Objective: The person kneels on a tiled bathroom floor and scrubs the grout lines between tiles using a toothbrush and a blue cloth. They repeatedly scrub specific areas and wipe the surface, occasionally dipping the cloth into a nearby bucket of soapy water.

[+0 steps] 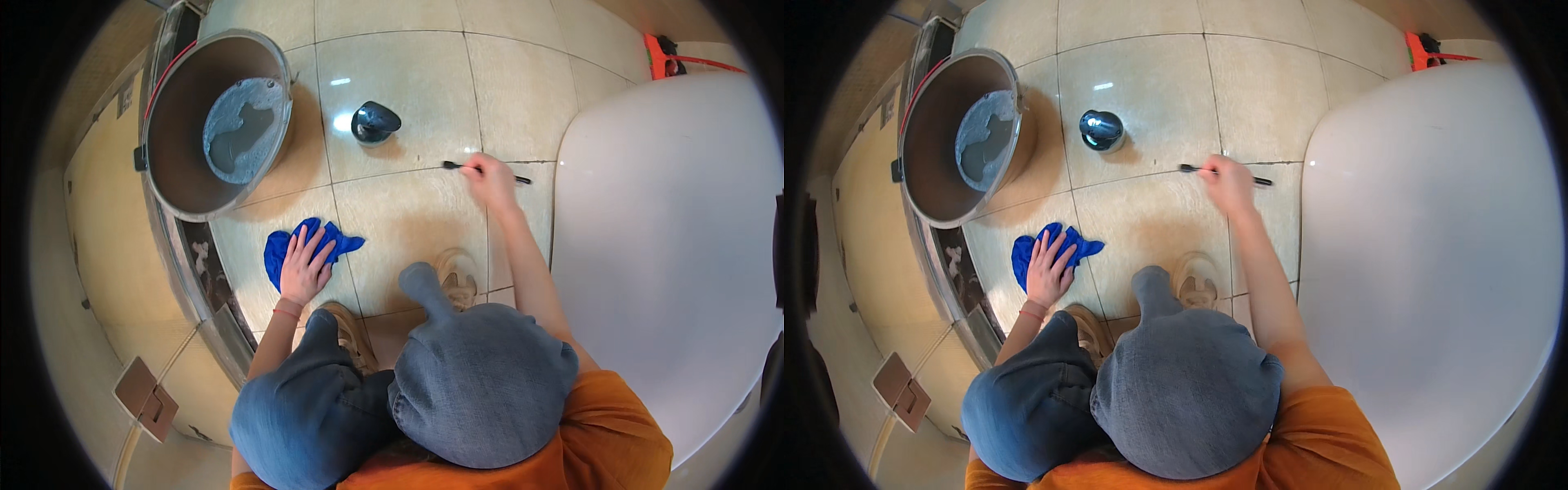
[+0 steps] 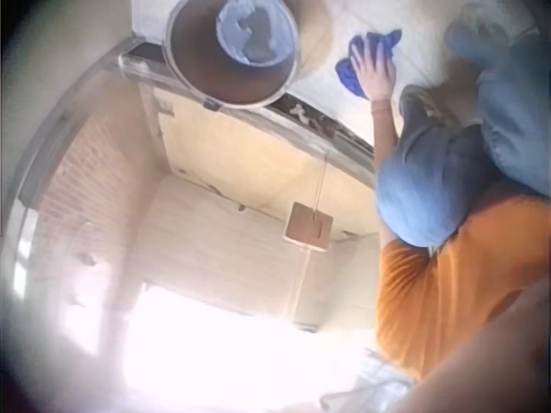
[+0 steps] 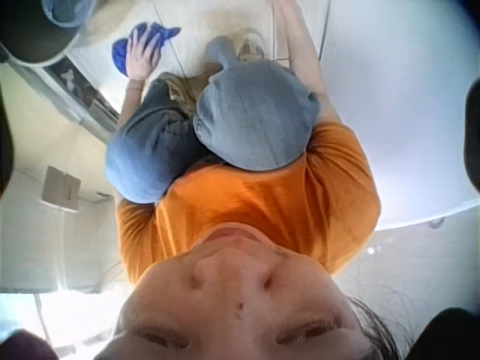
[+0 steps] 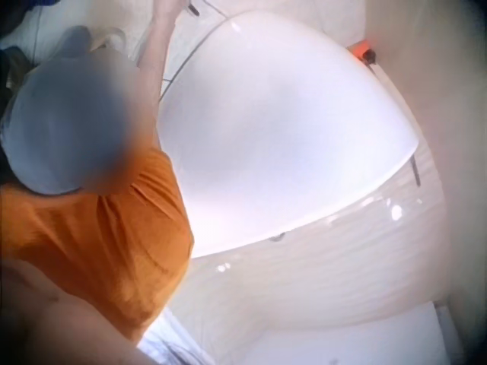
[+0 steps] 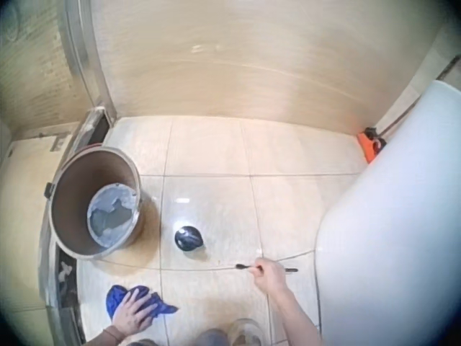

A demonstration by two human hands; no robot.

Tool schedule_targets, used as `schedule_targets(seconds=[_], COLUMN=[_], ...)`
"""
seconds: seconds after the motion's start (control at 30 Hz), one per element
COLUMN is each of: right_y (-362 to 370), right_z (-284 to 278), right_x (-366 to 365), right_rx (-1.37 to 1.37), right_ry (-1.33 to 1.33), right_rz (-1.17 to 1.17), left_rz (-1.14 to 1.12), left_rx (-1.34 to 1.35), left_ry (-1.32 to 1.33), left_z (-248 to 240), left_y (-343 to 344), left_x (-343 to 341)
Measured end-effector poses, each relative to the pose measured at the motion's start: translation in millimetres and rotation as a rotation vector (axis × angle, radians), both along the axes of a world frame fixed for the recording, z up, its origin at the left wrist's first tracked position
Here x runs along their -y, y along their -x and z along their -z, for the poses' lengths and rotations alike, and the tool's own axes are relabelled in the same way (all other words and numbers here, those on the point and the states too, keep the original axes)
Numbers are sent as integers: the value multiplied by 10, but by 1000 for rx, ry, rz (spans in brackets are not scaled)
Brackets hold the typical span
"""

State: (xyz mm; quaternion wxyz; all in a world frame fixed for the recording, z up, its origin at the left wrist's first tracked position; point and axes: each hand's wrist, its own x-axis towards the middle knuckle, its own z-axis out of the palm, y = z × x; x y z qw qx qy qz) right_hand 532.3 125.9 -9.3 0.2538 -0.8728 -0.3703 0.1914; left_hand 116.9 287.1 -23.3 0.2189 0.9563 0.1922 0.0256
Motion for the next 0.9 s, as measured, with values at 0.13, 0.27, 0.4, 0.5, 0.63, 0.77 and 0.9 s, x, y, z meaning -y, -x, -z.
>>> schedule_targets(seconds=[0.13, 0.27, 0.4, 0.5, 0.63, 0.77, 0.9], right_y=[-381, -161, -446, -716, -336, 51, -65], right_z=[-71, 100, -5, -62, 217, 202, 131], right_x=[301, -33, 202, 573, 259, 12, 363], right_rx=[-38, -21, -41, -67, 1, 106, 175], right_ry=[69, -78, -23, 12, -108, -146, -36], right_rz=[96, -91, -35, 50, -45, -77, 204], left_rz=[11, 26, 51, 57, 169, 474, 613], left_rx=[1, -21, -130, -238, -490, -605, -617], left_ry=[-10, -12, 1, -52, 38, 63, 82], left_z=[14, 15, -230, -459, -525, -626, -720], left_y=[-21, -11, 0, 21, 51, -293, -645], left_x=[-2, -4, -71, -86, -157, -576, -704])
